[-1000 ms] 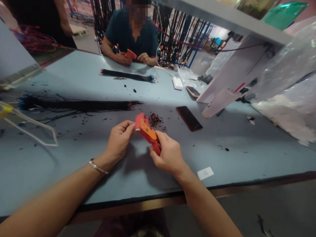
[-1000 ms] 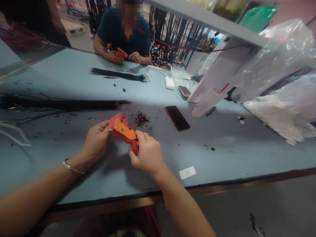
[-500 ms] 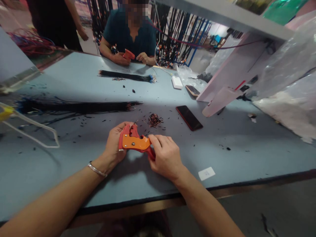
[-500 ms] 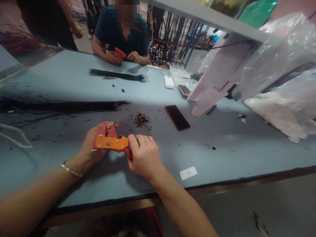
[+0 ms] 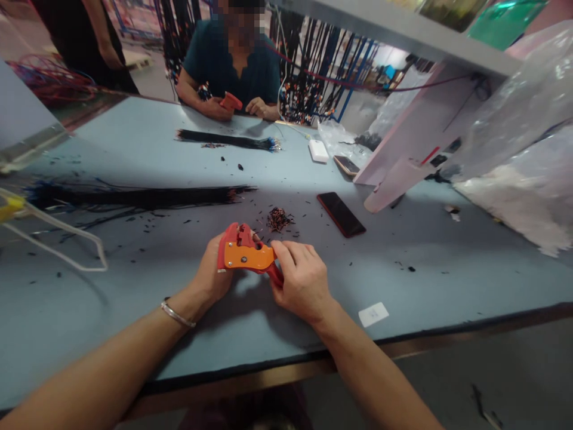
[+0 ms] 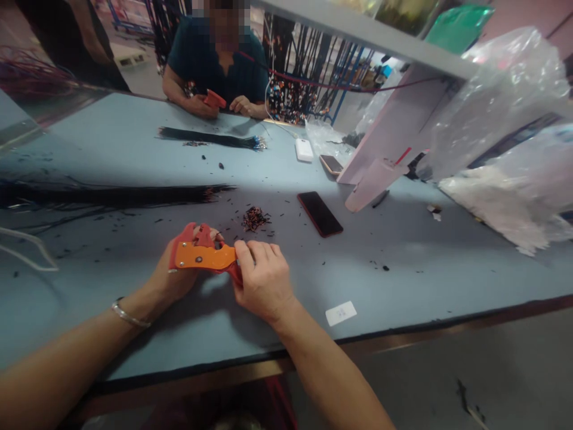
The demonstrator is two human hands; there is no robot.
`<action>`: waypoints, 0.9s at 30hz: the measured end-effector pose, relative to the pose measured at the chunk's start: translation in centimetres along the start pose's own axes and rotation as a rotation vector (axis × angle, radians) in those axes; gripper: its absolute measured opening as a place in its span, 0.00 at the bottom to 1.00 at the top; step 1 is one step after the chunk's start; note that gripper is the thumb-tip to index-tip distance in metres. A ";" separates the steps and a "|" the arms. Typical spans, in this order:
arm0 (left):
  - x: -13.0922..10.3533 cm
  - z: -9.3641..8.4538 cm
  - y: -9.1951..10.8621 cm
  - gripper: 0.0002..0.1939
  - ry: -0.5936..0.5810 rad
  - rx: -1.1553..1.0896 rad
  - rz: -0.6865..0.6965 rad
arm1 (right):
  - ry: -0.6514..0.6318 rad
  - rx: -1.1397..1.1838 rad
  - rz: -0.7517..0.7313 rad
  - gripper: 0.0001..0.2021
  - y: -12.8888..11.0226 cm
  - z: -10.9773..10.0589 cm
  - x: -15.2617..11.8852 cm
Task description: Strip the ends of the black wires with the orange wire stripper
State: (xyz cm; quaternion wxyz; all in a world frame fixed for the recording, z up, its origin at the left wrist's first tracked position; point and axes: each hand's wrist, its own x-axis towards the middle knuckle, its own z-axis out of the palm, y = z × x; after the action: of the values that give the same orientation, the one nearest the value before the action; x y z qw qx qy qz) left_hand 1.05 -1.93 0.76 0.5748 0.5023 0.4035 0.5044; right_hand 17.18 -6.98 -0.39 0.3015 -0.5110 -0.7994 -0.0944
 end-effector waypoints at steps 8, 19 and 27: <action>0.2 -0.4 -0.9 0.12 -0.033 -0.015 0.021 | -0.004 -0.022 0.042 0.21 0.5 -0.1 0.0; -0.3 -0.2 0.3 0.12 -0.049 0.292 0.179 | -0.163 0.509 0.335 0.20 -0.3 -1.0 1.0; -1.4 0.4 1.3 0.09 0.056 0.561 0.293 | -0.403 1.483 0.770 0.14 -0.9 -1.1 1.2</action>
State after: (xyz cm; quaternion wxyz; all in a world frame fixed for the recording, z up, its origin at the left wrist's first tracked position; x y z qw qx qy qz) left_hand 1.01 -3.40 2.05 0.3236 0.6799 0.4659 0.4646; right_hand 16.44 -7.01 1.35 0.4209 -0.4249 -0.4637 0.6537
